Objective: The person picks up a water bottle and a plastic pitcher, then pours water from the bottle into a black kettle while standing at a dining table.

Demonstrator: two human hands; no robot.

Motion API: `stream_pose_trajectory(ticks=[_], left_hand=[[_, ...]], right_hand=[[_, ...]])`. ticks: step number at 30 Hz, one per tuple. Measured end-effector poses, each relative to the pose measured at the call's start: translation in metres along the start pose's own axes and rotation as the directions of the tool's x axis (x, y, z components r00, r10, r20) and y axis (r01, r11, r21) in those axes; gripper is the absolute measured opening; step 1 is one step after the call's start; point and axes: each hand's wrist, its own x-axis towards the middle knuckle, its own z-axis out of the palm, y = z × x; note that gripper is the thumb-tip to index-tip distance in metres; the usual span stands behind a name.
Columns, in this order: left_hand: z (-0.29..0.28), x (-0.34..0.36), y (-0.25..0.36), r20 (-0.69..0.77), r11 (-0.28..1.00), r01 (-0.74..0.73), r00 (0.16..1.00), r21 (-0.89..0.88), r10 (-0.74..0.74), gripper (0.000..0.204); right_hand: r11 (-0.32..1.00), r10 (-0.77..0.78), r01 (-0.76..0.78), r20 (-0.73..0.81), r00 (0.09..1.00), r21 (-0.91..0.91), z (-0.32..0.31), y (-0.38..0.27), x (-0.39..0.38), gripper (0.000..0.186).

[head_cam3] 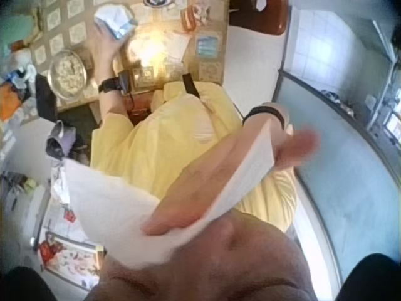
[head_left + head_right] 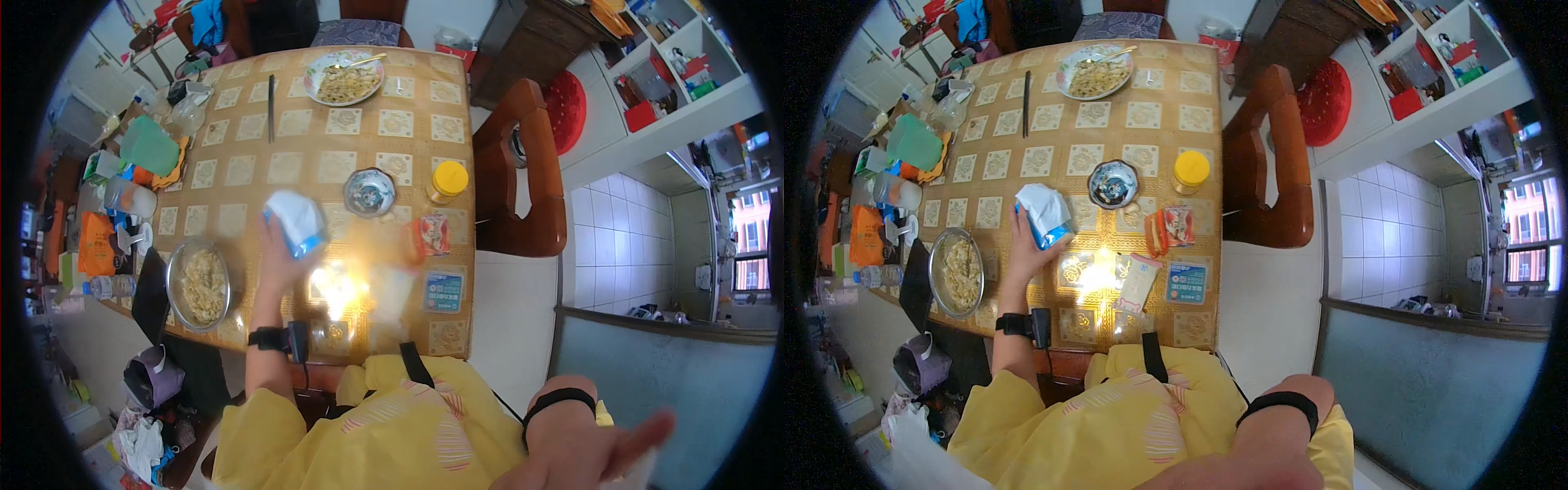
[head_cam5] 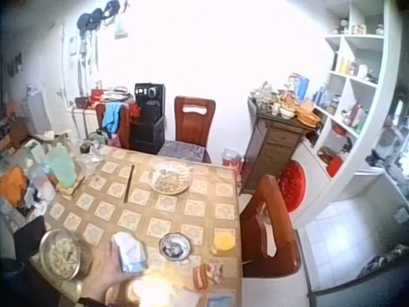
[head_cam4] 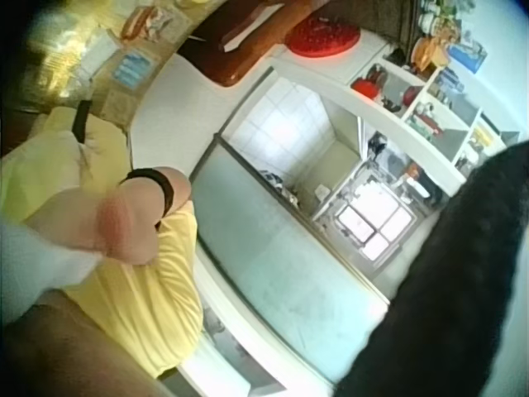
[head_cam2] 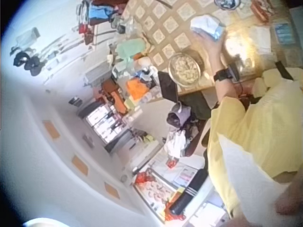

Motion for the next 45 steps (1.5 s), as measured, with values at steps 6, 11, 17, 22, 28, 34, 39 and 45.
stream_pose_trajectory(ticks=[6, 11, 17, 22, 28, 34, 39, 45], left_hand=[[0.001, 0.013, -0.01, 0.012, 0.994, -0.105, 0.994, -0.036, 0.105, 0.105], [0.006, 0.03, -0.011, 0.083, 0.959, -0.245, 0.963, -0.146, 0.258, 0.105], [0.002, 0.061, 0.061, 0.044, 0.935, -0.351, 0.936, 0.059, 0.348, 0.106], [0.048, 0.095, 0.08, 0.301, 0.831, -0.554, 0.802, 0.053, 0.516, 0.108], [0.058, 0.108, 0.08, 0.37, 0.837, -0.543, 0.794, 0.072, 0.483, 0.103], [0.064, 0.115, 0.105, 0.332, 0.856, -0.514, 0.819, 0.06, 0.468, 0.097], [0.089, 0.131, 0.121, 0.367, 0.852, -0.503, 0.828, 0.148, 0.425, 0.097], [0.106, 0.132, 0.127, 0.395, 0.88, -0.456, 0.838, 0.131, 0.376, 0.105]], right_hand=[[0.996, -0.068, 0.075, 0.132, 0.989, -0.043, -0.014, 0.014, 0.005, 0.058], [0.948, -0.056, 0.102, 0.155, 0.986, -0.302, -0.007, 0.024, 0.008, 0.055], [0.884, -0.441, 0.436, 0.004, 0.897, -0.171, 0.002, 0.034, 0.017, 0.053], [0.946, -0.198, 0.2, 0.035, 0.98, -0.255, 0.002, 0.016, -0.006, 0.048], [0.506, -0.191, 0.242, 0.166, 0.967, -0.828, -0.009, -0.028, -0.019, 0.025], [0.375, -0.708, 0.523, 0.128, 0.695, -0.765, -0.016, -0.002, -0.022, 0.014], [0.708, -0.483, 0.233, -0.215, 0.849, -0.667, 0.008, -0.024, -0.028, 0.015], [0.759, -0.465, 0.409, 0.017, 0.885, -0.507, -0.005, -0.016, -0.026, 0.014]])
